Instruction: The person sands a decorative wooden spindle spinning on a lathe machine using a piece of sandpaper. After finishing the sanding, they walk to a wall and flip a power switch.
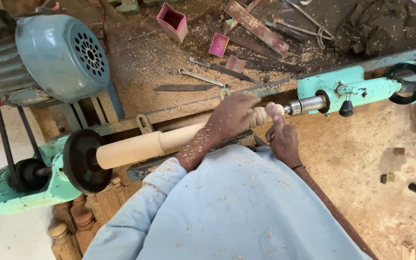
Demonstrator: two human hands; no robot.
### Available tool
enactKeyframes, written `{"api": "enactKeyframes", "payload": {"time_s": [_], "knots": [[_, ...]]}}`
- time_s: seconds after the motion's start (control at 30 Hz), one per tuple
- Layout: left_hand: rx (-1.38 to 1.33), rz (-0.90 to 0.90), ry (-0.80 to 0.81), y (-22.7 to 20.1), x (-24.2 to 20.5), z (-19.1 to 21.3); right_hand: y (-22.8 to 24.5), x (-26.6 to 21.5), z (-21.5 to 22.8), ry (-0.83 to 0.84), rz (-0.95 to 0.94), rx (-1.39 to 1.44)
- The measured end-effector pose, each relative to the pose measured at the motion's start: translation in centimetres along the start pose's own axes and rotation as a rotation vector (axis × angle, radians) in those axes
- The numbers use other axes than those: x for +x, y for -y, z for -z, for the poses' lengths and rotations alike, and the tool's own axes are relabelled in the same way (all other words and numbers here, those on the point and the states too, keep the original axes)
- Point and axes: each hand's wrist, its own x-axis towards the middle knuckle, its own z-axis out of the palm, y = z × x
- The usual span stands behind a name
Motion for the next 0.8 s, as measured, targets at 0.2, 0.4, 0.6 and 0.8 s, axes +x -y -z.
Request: {"api": "enactKeyframes", "payload": {"time_s": [0.2, 0.4, 0.6, 0.8], "knots": [[0.145, -0.100, 0.239, -1.6, 1.5, -1.6, 1.2, -0.3, -0.3, -0.031, -0.055, -0.052], [0.387, -0.255, 0.171, -3.0, 1.3, -0.6, 0.9, -0.4, -0.7, -0.023, -0.076, 0.150], [0.294, -0.145, 0.271, -3.9, 2.0, -0.9, 0.1, -0.1, -0.6, -0.057, -0.035, 0.065], [0.294, -0.124, 0.292, -4.0, 2.6, -0.7, 0.5, 0.3, -0.3, -0.052, -0.059, 0.015]]}}
